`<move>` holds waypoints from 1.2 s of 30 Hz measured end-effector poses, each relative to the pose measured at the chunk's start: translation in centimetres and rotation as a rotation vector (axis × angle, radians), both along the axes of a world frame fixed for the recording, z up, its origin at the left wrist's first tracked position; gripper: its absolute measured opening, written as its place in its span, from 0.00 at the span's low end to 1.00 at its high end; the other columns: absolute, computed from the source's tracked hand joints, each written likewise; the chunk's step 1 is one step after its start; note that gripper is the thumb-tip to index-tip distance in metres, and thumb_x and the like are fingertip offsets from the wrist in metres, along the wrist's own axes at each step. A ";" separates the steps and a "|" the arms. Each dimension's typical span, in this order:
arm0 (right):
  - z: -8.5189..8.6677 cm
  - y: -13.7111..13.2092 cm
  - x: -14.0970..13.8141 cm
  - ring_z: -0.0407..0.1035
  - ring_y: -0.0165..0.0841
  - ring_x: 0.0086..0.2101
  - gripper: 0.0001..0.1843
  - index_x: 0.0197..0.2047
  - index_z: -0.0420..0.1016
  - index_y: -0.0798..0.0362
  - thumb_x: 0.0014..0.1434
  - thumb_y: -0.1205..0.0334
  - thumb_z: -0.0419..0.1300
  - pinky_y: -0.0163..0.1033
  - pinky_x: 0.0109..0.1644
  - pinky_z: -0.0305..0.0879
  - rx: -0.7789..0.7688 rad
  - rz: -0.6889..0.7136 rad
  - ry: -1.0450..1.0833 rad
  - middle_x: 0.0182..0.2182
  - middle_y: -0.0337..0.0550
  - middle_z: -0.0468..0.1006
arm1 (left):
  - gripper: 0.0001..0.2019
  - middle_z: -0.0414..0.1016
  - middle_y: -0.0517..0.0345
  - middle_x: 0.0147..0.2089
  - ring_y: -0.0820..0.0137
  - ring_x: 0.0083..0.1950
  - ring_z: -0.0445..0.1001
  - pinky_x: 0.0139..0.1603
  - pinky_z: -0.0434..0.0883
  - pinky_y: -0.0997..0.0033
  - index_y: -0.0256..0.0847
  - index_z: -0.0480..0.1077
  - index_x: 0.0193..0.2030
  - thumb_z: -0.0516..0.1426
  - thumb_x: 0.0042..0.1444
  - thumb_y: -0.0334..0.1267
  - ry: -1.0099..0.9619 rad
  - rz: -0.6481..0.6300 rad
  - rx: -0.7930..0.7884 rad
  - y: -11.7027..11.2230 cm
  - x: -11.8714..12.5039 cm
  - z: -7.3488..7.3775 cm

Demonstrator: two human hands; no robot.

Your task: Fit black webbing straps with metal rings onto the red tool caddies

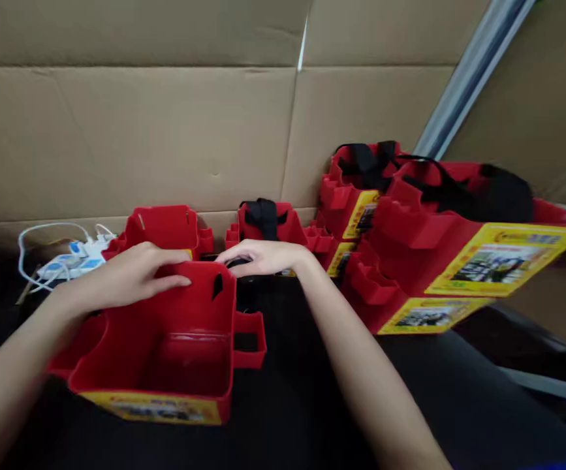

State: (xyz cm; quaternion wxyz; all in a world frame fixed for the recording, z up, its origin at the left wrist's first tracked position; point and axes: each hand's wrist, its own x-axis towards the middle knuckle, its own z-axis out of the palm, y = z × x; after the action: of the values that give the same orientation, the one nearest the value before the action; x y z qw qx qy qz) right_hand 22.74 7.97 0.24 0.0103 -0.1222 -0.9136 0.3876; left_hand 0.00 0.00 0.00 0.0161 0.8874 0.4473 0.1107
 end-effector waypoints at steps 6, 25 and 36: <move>0.6 -1.4 0.2 0.61 0.29 0.40 0.13 0.40 0.65 0.57 0.62 0.58 0.45 0.34 0.46 0.56 0.088 -0.143 0.007 0.39 0.43 0.67 | 0.14 0.68 0.54 0.48 0.65 0.47 0.68 0.43 0.65 0.67 0.44 0.63 0.50 0.51 0.56 0.38 -0.046 -0.028 0.194 -1.2 0.4 0.5; 1.7 -3.0 0.0 0.55 0.23 0.25 0.07 0.25 0.60 0.56 0.53 0.66 0.54 0.31 0.28 0.51 0.333 -0.260 0.020 0.22 0.33 0.60 | 0.05 0.68 0.54 0.48 0.69 0.46 0.68 0.47 0.65 0.69 0.38 0.68 0.27 0.54 0.53 0.29 -0.275 -0.385 -0.220 -7.6 -4.3 5.9; 1.3 -3.1 -0.7 0.53 0.23 0.23 0.09 0.24 0.59 0.55 0.54 0.65 0.53 0.31 0.27 0.49 0.460 -0.323 -0.026 0.20 0.33 0.60 | 0.20 0.68 0.56 0.41 0.70 0.33 0.69 0.31 0.67 0.70 0.43 0.62 0.45 0.56 0.50 0.51 -0.229 0.012 -0.021 -4.7 2.3 1.1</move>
State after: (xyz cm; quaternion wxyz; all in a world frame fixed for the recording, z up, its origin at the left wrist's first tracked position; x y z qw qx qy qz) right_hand 22.01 4.83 1.49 0.0876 -0.2656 -0.9464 0.1616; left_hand 2.33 -4.72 1.14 0.0756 0.8659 0.4490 0.2069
